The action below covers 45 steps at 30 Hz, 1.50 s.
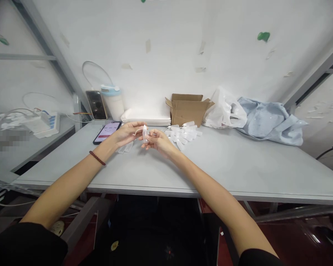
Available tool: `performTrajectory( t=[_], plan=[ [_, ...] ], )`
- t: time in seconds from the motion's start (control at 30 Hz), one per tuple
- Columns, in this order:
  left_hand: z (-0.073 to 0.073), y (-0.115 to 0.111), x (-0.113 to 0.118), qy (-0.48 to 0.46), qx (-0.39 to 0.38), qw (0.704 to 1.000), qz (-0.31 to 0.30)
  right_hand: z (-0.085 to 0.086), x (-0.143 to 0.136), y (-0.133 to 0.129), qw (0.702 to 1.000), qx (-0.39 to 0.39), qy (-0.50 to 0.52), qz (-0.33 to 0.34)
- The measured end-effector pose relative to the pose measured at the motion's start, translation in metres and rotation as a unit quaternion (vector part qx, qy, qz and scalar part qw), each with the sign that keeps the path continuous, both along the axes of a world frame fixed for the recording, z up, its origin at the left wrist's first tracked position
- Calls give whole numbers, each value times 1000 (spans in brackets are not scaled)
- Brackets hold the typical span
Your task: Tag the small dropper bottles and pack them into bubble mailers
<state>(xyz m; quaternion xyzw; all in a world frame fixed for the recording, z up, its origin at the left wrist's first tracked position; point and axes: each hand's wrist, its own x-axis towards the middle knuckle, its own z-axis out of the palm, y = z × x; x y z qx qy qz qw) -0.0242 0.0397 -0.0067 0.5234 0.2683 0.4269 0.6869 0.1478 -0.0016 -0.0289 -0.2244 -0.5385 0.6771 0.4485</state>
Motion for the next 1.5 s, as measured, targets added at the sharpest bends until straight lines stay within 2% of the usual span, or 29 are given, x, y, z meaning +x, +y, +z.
performTrajectory(
  t=[0.23,0.43,0.7,1.23,1.37,1.5],
  plan=[
    [-1,-1,0,-15,-7,999,-30,-1,1,3,1000,4,6,7],
    [-3,-1,4,19,37,999,-14,2,1,1,1000,6,-14,-3],
    [-3,2,1,14,5,999,39,1,0,-1,999,0,-31,-4],
    [1,-3,-2,-5,12,1000,-3,-1,-1,-1,999,13,-44,-2],
    [4,-7,1,22,29,999,19,1,-1,-2,997,35,-73,-16],
    [4,-9,4,102,83,991,27,2,0,-1,989,67,-123,-48]
  ],
)
